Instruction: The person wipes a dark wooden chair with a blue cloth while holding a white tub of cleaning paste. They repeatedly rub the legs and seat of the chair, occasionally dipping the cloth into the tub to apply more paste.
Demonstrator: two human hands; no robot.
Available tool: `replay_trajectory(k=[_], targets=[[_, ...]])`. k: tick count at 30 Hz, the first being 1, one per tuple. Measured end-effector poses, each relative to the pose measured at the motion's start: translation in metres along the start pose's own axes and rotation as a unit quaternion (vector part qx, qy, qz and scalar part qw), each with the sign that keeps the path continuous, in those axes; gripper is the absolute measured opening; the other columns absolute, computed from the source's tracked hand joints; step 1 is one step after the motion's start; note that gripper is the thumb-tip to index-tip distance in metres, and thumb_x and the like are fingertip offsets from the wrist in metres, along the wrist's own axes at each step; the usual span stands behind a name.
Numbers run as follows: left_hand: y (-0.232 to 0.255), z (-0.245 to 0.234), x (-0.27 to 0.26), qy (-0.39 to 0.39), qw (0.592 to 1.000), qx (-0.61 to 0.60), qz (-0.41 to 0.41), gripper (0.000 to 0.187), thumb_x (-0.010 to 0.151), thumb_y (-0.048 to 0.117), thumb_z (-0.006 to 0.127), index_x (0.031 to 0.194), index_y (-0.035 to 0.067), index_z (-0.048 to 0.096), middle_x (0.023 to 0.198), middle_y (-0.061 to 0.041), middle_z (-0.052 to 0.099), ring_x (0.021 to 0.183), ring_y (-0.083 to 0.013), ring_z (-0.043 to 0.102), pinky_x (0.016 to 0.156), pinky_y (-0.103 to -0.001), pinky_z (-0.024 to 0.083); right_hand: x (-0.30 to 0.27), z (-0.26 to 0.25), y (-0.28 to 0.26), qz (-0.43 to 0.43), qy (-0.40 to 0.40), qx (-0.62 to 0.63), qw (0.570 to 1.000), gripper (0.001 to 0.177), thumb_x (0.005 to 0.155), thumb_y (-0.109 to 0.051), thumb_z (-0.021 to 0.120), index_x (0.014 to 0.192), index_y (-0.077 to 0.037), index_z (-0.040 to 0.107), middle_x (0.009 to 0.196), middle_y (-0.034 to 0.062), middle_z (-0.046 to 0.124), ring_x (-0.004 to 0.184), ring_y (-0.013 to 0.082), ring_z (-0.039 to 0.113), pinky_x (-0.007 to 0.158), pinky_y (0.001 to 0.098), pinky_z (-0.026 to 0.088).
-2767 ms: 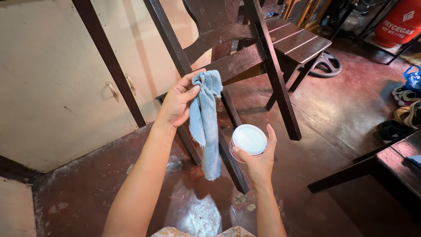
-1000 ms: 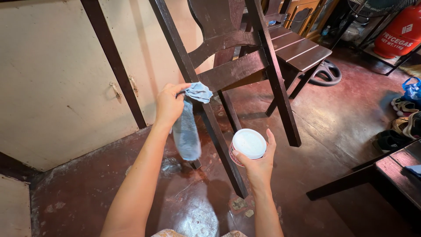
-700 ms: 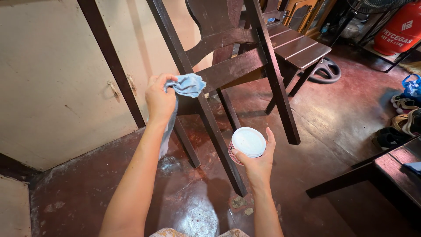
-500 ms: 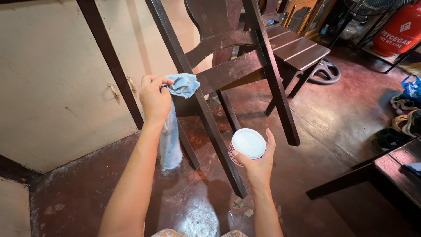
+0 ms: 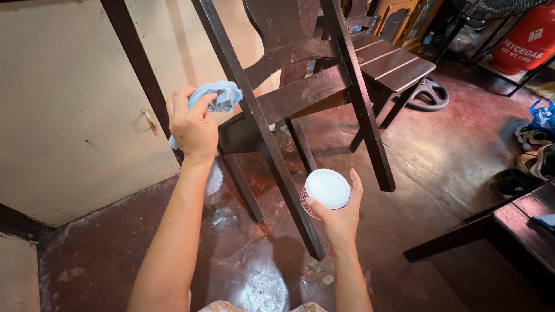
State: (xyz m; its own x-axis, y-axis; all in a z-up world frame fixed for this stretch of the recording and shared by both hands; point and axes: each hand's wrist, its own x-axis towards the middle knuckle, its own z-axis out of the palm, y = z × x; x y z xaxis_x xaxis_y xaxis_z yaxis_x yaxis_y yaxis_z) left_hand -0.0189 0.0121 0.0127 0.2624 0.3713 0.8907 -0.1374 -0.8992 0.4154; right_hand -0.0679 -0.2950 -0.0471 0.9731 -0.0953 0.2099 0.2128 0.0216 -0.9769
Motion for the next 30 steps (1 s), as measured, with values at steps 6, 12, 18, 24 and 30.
replay_trajectory(k=[6,12,18,24,30], targets=[[0.009,0.022,-0.016,-0.079,0.99,-0.117,-0.01,0.042,0.085,-0.01,0.064,0.117,0.012,0.078,0.123,-0.013,0.066,0.114,-0.033,0.062,0.098,-0.04,0.052,-0.003,0.002,0.0,-0.009,-0.007,0.004,1.0,0.115,0.061,-0.005,0.088,0.157,-0.012,0.026,0.134,0.0109,0.056,0.124,0.0217,0.061,0.101,0.0392,0.054],[0.018,0.044,-0.038,-0.133,0.984,-0.117,0.008,0.045,0.087,-0.01,0.06,0.126,0.008,0.073,0.135,-0.012,0.064,0.116,-0.0349,0.061,0.102,-0.041,0.051,-0.002,0.001,0.002,-0.008,-0.005,0.003,1.0,0.114,0.062,-0.006,0.087,0.158,-0.012,0.026,0.134,0.0108,0.056,0.124,0.0216,0.061,0.102,0.0387,0.054],[0.022,0.048,-0.043,-0.142,0.986,-0.085,0.01,0.044,0.089,-0.009,0.059,0.129,0.005,0.071,0.153,-0.007,0.055,0.11,-0.0311,0.063,0.101,-0.038,0.052,0.001,-0.001,0.004,-0.009,-0.003,0.001,1.0,0.115,0.061,-0.005,0.087,0.158,-0.012,0.026,0.134,0.0107,0.056,0.123,0.0217,0.061,0.101,0.0388,0.055],[0.014,0.063,-0.012,-0.126,0.988,-0.059,0.066,0.039,0.092,-0.006,0.063,0.129,0.004,0.07,0.146,-0.006,0.061,0.111,-0.0329,0.064,0.102,-0.039,0.053,0.003,-0.006,0.001,-0.009,-0.002,-0.002,1.0,0.115,0.061,-0.005,0.088,0.157,-0.012,0.026,0.134,0.0111,0.056,0.123,0.022,0.061,0.101,0.0387,0.054],[0.008,0.067,-0.008,-0.186,0.968,-0.087,0.143,0.035,0.089,-0.005,0.063,0.122,0.004,0.071,0.137,-0.016,0.064,0.12,-0.0365,0.064,0.102,-0.041,0.052,0.001,-0.013,-0.004,-0.016,0.0,0.018,1.0,0.113,0.063,-0.004,0.086,0.158,-0.012,0.026,0.134,0.0115,0.056,0.123,0.0224,0.061,0.102,0.0387,0.054]])
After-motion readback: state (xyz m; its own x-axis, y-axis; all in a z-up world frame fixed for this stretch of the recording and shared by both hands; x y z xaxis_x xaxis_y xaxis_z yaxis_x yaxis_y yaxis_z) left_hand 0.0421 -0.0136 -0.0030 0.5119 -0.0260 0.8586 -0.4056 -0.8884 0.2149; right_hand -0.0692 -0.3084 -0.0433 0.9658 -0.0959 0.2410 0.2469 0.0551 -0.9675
